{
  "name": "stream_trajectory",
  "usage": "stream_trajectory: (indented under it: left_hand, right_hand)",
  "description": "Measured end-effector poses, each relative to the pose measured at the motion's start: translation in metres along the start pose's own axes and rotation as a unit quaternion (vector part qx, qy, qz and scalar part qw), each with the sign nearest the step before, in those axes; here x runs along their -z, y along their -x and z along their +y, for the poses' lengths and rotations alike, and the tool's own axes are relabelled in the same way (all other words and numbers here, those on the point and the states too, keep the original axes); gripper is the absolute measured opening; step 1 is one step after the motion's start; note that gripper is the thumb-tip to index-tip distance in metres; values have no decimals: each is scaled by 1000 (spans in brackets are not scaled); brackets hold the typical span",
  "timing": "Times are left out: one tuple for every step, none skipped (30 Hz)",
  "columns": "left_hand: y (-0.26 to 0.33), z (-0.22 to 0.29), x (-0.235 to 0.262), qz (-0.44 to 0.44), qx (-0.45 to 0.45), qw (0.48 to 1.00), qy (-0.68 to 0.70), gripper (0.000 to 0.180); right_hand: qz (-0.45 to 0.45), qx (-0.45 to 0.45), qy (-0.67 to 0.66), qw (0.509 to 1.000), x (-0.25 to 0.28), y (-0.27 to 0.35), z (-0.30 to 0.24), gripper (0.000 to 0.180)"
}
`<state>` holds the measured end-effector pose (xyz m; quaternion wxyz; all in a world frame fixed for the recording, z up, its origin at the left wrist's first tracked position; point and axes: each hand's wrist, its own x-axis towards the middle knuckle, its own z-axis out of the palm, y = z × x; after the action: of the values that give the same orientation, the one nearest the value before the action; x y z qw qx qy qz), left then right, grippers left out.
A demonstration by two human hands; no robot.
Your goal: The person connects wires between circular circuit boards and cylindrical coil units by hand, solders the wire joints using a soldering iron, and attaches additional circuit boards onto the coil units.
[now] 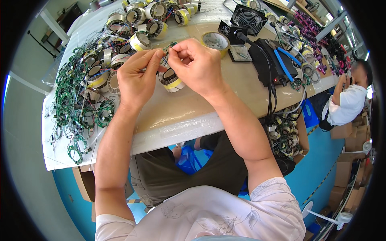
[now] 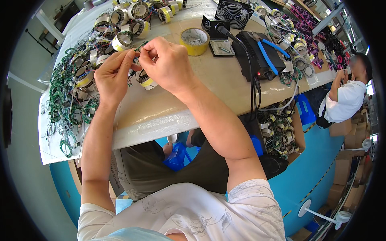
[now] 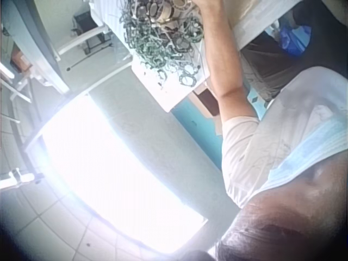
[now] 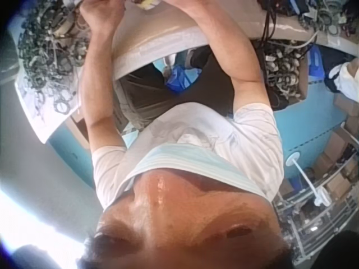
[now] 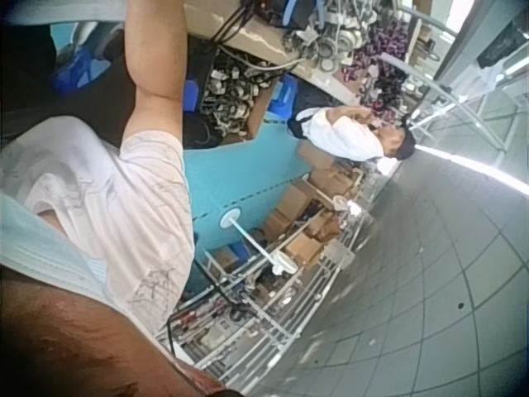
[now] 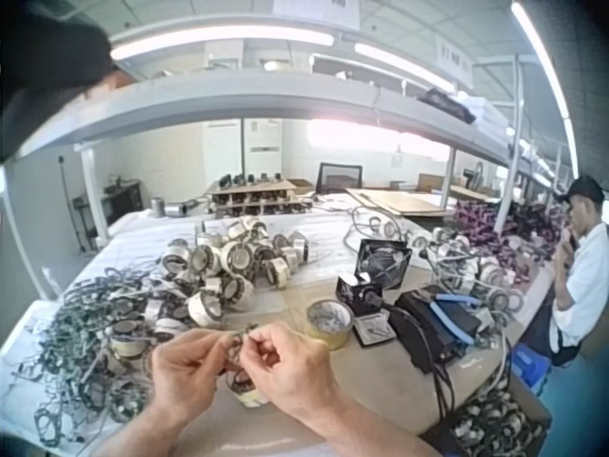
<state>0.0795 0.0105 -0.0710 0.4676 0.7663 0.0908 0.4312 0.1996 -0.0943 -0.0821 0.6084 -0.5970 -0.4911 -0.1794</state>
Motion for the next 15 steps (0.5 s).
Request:
stream_trajectory:
  left_hand:
    - [0, 0, 0, -8, -3, 1000, -13, 16]
    - [0, 1, 1, -15, -6, 1000, -26, 17]
    - [0, 2, 1, -15, -7, 1000, -26, 17]
    - [0, 2, 2, -18, -42, 997, -56, 16]
    - [0, 3, 2, -20, -76, 993, -85, 15]
    - [-3, 2, 4, -20, -77, 993, -85, 15]
    - [-6, -1, 7, -8, -158, 978, -135, 14]
    - [-8, -2, 8, 4, -238, 954, -183, 14]
    - [-10, -1, 8, 4, -239, 954, -182, 14]
    - [-11, 0, 7, 0, -279, 939, -203, 14]
    - [-13, 2, 9, -3, -317, 921, -225, 15]
    - [-12, 2, 9, -2, -320, 920, -226, 15]
    - [-11, 0, 8, -17, -318, 919, -231, 18]
    - [-9, -3, 6, -32, -316, 919, -235, 21]
    - [-9, -4, 5, -41, -317, 919, -232, 22]
  right_hand:
    - [0, 1, 0, 1000, 0, 0, 0, 19]
    - [0, -2, -2, 1000, 0, 0, -1, 19]
    - [0, -5, -4, 1000, 0, 0, -1, 19]
    - [0, -4, -4, 1000, 1, -1, -2, 19]
    - [-1, -12, -23, 1000, 1, -1, -3, 18]
    - [-3, -20, -43, 999, 2, -2, -3, 17]
    - [-2, -18, -42, 999, 2, -2, -2, 17]
    - [-20, -52, -83, 995, 3, -2, 0, 15]
    - [-37, -86, -124, 988, 5, -3, 1, 13]
    - [-36, -84, -123, 988, 10, -4, 1, 13]
    - [-85, -133, -147, 976, 19, -7, 1, 12]
    - [-134, -181, -171, 959, 27, -10, 1, 12]
    - [-154, -181, -179, 955, 32, -11, 6, 13]
    - [-153, -179, -179, 955, 39, -14, 6, 13]
    - [-199, -218, -174, 940, 46, -18, 5, 13]
